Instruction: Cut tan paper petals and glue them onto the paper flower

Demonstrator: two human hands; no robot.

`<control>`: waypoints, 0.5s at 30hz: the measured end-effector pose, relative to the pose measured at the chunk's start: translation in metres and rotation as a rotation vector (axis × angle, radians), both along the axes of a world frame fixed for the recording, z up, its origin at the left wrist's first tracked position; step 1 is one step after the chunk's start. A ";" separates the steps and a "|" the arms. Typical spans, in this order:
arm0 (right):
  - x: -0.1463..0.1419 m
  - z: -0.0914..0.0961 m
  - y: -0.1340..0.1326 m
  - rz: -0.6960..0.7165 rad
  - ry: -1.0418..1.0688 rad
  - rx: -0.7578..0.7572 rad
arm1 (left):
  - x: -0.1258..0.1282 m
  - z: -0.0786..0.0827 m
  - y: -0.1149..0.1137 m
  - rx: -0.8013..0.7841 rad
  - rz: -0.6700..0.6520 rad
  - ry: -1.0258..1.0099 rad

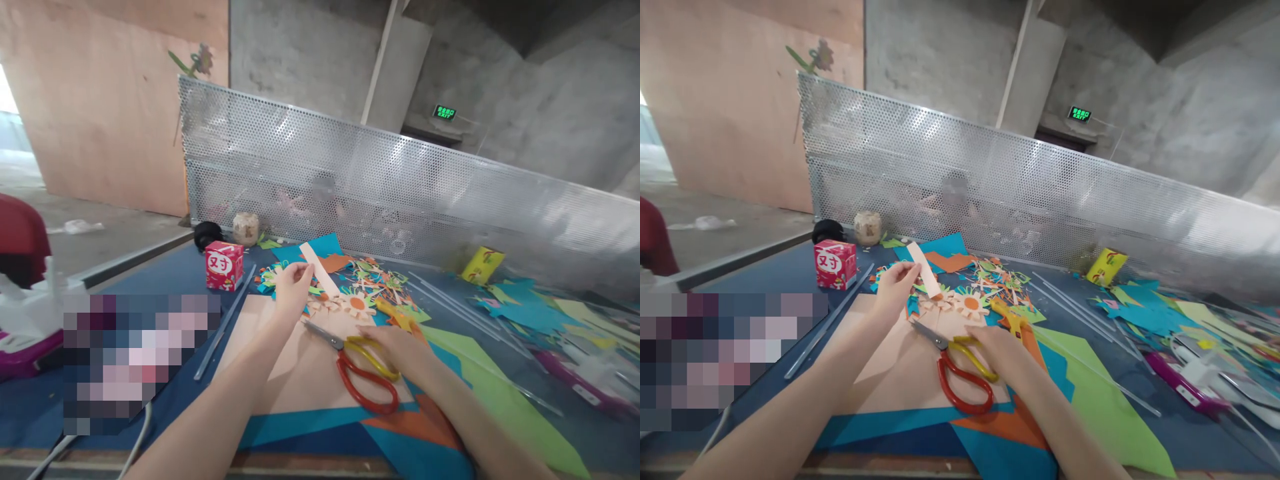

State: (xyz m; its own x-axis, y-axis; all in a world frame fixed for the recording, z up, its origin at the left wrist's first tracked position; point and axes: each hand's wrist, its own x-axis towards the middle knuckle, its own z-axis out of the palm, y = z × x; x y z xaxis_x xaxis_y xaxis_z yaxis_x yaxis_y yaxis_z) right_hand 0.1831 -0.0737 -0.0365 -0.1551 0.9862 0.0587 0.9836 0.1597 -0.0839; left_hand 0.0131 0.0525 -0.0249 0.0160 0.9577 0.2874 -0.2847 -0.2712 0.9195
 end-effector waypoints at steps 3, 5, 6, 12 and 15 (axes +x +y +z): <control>0.004 0.001 0.003 0.018 -0.041 -0.039 | 0.002 -0.003 0.001 0.085 0.007 0.055; 0.007 0.000 0.007 0.045 -0.045 -0.037 | 0.002 -0.004 0.001 0.117 0.018 0.080; 0.009 -0.001 0.009 0.058 -0.043 -0.033 | 0.002 -0.004 0.000 0.128 0.023 0.088; 0.016 -0.001 0.021 0.083 -0.025 0.004 | 0.002 -0.005 0.000 0.155 0.046 0.149; 0.017 -0.001 0.031 0.073 -0.022 0.003 | 0.001 -0.006 0.001 0.164 0.063 0.200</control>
State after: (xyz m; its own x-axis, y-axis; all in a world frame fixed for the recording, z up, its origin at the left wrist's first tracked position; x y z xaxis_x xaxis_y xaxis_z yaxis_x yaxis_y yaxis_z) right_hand 0.2002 -0.0426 -0.0380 -0.2276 0.9720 0.0577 0.9710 0.2310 -0.0620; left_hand 0.0138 0.0531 -0.0305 0.0300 0.8993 0.4362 -0.0797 -0.4329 0.8979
